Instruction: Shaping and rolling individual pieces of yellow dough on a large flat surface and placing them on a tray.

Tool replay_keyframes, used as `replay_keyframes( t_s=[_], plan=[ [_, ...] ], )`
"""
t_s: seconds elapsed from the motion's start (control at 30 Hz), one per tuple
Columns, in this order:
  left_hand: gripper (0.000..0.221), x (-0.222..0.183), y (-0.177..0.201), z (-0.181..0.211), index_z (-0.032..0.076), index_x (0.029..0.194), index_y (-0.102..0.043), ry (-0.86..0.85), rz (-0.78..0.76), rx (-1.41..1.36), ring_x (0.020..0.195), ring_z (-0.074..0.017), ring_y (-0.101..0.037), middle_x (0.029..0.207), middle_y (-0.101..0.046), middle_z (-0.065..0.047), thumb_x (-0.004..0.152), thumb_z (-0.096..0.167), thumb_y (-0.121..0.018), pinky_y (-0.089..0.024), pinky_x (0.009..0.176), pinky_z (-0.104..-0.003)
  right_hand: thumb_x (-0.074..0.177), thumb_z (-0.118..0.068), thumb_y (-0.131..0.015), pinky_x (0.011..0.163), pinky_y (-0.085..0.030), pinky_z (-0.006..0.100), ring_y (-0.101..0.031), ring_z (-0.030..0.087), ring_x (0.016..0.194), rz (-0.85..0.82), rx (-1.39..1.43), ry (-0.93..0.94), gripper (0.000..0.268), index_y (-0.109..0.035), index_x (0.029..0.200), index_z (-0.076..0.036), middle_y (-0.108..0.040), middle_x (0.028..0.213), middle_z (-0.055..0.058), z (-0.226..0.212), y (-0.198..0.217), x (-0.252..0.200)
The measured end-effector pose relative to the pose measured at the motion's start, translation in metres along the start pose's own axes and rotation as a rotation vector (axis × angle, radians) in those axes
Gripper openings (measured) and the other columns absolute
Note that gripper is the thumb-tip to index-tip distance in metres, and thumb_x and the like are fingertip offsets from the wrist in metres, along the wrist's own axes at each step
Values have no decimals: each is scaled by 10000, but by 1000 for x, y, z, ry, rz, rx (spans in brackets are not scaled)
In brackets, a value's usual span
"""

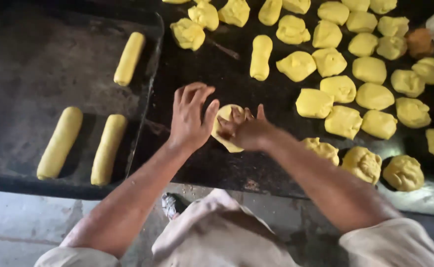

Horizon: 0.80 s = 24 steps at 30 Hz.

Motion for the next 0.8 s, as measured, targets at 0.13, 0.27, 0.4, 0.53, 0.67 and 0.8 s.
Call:
replay_keyframes(
  t_s=[0.13,0.27,0.4,0.53,0.67,0.8],
  plan=[
    [374,40,27,23,48,1308,-641,-38,37,-43,1241,-375,-544,1320,-603,-160,1097,344,-556,-458,1087,-494,1067,-469,-331,1226,-229,652,-300,463,1502,-218,173,-55,626,-276,1656,-263,-321,1625,169,17,32,18],
    [491,69,31,42,70,1414,-588,-124,112,-55,1346,-344,-536,1430,-583,-142,1148,458,-449,-444,1168,-480,1091,-495,-376,1253,-179,592,-226,439,1541,82,-78,140,644,-267,1655,-204,-259,1674,179,-3,-5,45],
    [552,77,-12,64,95,1462,-552,-154,121,-36,1380,-320,-517,1477,-566,-139,1137,516,-402,-421,1190,-472,1115,-523,-420,1281,-127,534,-152,416,1580,392,-317,317,679,-259,1656,-145,-196,1723,191,-15,-62,50],
    [628,69,-77,49,109,1529,-457,-102,96,-23,1480,-326,-436,1562,-498,-140,1107,553,-316,-346,1259,-504,1143,-507,-382,1340,-112,514,-133,384,1638,564,-97,137,704,-224,1694,-97,-160,1771,183,7,-51,67],
    [692,12,-138,-33,80,1587,-304,69,-298,393,1512,-379,-270,1637,-329,-200,1068,534,-256,-165,1231,-532,728,-679,-547,1206,18,573,45,360,1611,-21,-208,-308,1172,-85,1667,-151,14,1716,142,15,-29,21],
    [713,17,-127,-36,58,1594,-280,161,-443,365,1521,-357,-253,1636,-314,-183,1066,538,-269,-135,1247,-522,965,-499,-494,1239,-18,543,-55,365,1558,46,-66,-335,848,-111,1631,-139,-95,1704,117,36,-52,23]
  ],
)
Point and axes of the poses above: each hand's wrist, its own x-axis towards the middle knuckle, its own y-axis out of the back of the hand, z = x × y, the point moved 4 cm from there along x, towards the middle knuckle
